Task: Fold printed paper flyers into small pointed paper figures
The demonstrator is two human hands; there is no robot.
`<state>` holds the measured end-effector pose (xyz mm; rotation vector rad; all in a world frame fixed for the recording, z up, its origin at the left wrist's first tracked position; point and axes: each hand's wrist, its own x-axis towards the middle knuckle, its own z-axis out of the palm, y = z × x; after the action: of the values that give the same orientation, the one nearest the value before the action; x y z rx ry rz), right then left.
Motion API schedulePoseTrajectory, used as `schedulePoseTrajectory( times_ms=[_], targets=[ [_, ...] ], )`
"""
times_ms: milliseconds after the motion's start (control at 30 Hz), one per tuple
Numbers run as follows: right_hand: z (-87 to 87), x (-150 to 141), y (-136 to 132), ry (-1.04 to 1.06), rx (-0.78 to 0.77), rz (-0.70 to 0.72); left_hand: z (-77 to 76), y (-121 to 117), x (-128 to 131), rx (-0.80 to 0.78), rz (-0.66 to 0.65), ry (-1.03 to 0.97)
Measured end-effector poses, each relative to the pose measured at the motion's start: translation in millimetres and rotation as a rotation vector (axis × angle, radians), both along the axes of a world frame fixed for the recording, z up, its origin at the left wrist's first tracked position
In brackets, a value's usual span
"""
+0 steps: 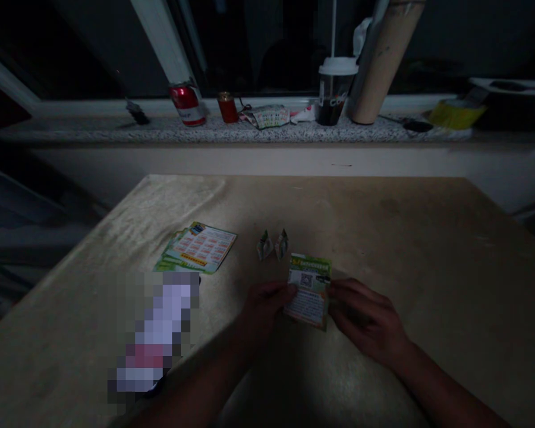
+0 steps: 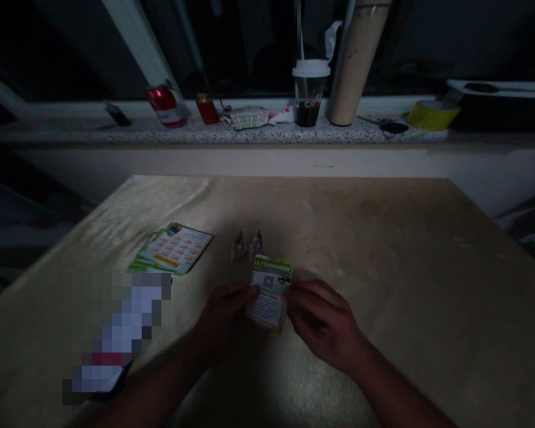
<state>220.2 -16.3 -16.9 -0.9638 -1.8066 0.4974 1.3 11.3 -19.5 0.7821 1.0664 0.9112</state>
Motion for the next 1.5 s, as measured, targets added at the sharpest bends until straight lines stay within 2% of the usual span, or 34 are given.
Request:
schedulePoseTrajectory(
  times_ms=[100, 200, 367, 467, 567, 733, 867, 1067, 1167, 1300, 1500],
  targets=[
    [1.4, -2, 1, -0.058, 0.05, 0.015, -5.1, -3, 1, -0.013, -0.04, -0.007],
    [2.2, -1, 2, 0.001, 0.022, 0.036, -7.9, -4, 0, 0.04, -0.064, 0.002],
    [3.1, 2, 4, 0.137, -0.081, 0.056, -6.2, 0, -11, 0.35, -0.122, -0.004],
    [2.9, 2, 4, 0.221, -0.139, 0.103, -6.2, 1, -16, 0.526, -0.208, 0.094],
    [1.5, 1, 3, 0.25, -0.194, 0.136, -7.3, 0, -16, 0.621, -0.237, 0.213],
    [-1.6, 1, 1, 0.268, -0.234, 0.165, -7.2, 1, -16, 0.752, -0.229, 0.253],
    [-1.3, 1, 0, 0.257, -0.228, 0.193, -4.2, 2, -15, 0.799, -0.179, 0.275],
    [-0.1, 0, 0, 0.269, -0.248, 0.25, 1.1, 2, -14, 0.838, -0.184, 0.223],
    [3.1, 0, 0, 0.24, -0.201, 0.22, 3.2, 2, -14, 0.851, -0.192, 0.231],
    [8.1, -2, -1, 0.189, -0.178, 0.147, 5.3, 1, -11, 0.777, -0.169, 0.251],
    [5.7, -2, 0, 0.208, -0.155, 0.138, 2.9, 0, -9, 0.787, -0.126, 0.27]
  ],
)
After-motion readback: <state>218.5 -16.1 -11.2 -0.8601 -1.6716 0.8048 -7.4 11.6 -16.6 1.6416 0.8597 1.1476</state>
